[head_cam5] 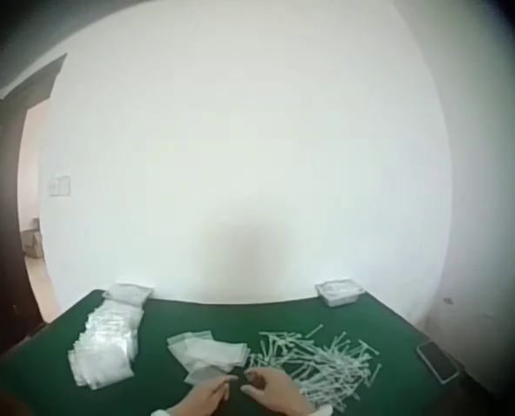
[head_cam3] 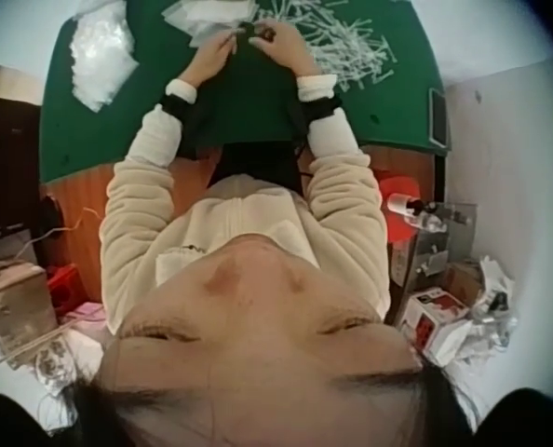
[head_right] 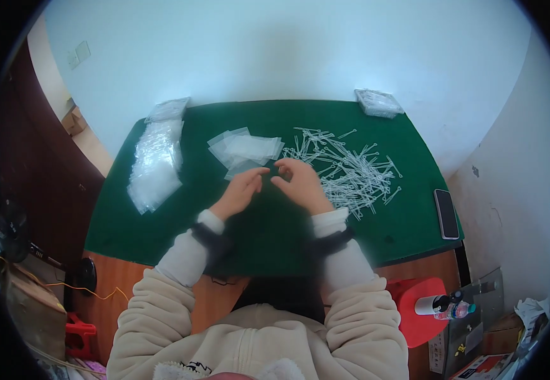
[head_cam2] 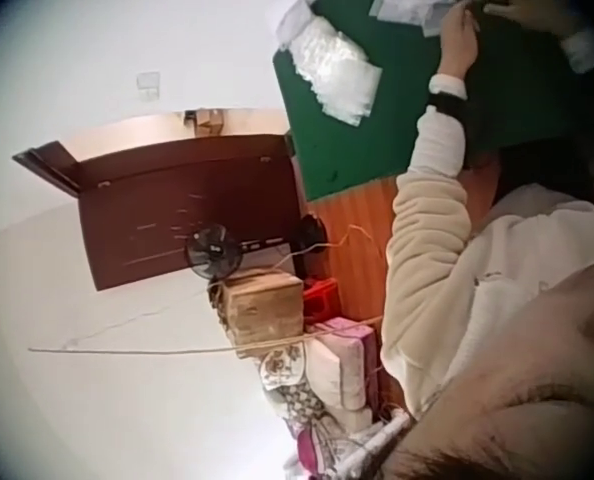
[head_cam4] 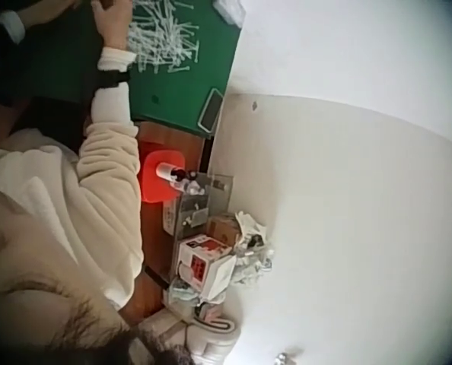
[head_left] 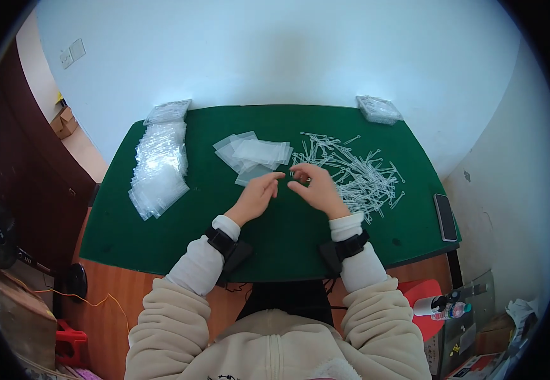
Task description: The person picks up plastic sticks one at a time, gathers them into a bundle, and slides them into a plastic bag. Once the bag is filled, the person seals it and places it onto a stack of other bags.
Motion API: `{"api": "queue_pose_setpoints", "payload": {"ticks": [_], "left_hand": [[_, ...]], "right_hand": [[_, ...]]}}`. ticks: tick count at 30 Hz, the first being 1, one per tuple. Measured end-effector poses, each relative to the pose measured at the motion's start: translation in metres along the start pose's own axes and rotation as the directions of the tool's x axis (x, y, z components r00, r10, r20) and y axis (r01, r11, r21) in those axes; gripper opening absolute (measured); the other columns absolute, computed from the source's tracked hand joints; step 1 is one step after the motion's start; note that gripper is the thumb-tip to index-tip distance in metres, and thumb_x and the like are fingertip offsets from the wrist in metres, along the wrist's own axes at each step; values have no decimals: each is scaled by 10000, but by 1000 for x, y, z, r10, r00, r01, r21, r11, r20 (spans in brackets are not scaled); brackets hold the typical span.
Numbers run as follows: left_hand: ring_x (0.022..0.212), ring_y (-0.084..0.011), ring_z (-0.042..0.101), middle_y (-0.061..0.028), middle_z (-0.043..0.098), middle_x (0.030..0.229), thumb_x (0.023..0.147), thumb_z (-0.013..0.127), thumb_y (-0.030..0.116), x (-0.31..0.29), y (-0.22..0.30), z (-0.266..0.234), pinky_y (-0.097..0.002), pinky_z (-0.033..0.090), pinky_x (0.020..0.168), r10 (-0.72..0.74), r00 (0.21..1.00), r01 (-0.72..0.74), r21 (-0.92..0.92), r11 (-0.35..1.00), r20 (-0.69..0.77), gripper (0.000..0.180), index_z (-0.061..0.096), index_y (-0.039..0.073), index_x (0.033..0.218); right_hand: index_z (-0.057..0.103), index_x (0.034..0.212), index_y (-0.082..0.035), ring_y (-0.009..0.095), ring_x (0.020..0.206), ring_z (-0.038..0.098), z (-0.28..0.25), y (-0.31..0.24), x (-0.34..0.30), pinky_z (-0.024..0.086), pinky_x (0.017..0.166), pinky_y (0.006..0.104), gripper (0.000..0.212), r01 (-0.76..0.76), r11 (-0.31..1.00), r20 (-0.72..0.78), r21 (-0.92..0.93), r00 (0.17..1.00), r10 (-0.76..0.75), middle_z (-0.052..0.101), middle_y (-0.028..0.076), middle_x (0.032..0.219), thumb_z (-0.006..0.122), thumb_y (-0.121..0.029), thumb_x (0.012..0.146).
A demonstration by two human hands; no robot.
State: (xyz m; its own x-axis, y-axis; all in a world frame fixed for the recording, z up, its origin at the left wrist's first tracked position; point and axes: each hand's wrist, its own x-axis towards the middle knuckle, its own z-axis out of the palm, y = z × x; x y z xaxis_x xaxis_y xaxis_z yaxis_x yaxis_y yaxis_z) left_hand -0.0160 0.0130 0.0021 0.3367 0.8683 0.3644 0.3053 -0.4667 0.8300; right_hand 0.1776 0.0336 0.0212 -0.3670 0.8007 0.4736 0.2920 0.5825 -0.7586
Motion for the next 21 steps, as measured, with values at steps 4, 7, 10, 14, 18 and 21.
{"api": "queue_pose_setpoints", "payload": {"ticks": [4,7,10,14,18,21], "left_hand": [[617,-78,443,16,483,666,950,381,171,2,-4,-4,-217,367,587,-11,992,5,-54,999,-124,258,543,45,1108],[598,-59,423,23,471,647,958,372,202,2,-7,-2,-193,338,558,-4,985,-25,-167,986,-171,266,561,52,1070],[575,-42,398,18,476,654,960,373,221,1,-10,0,-177,311,524,-1,978,-55,-264,963,-207,267,567,62,1052],[540,-32,360,18,475,659,958,383,234,2,-7,1,-170,282,481,-132,983,56,-477,877,-126,261,570,65,1028],[512,-30,328,20,473,675,954,397,240,0,-1,2,-167,256,452,-348,937,313,-465,828,12,258,571,59,1015],[552,-36,359,19,491,706,960,380,229,2,-5,-1,-172,306,497,-431,902,389,-473,790,21,269,558,42,1036]], "right_hand": [[657,931,-93,264,859,557,-29,11,-10,454,789,372,272,20,820,78,-572,996,31,624,89,793,680,-158,668],[674,879,-130,281,907,521,-33,22,-10,416,832,403,261,-106,734,83,-671,973,217,624,65,828,710,-208,633],[684,850,-133,277,879,530,-36,39,0,428,795,402,225,-243,705,-11,-667,949,316,619,56,838,717,-184,633],[682,777,-122,278,827,539,-32,55,0,439,735,407,151,-298,634,-157,-714,950,270,616,47,839,719,-182,643],[658,724,-99,266,778,543,-22,49,-1,445,665,393,97,-178,694,-220,-698,975,29,604,53,788,701,-165,667],[642,716,-86,245,757,549,-11,38,2,445,642,374,73,-81,812,-235,-578,969,-70,594,52,764,685,-137,686]]}}
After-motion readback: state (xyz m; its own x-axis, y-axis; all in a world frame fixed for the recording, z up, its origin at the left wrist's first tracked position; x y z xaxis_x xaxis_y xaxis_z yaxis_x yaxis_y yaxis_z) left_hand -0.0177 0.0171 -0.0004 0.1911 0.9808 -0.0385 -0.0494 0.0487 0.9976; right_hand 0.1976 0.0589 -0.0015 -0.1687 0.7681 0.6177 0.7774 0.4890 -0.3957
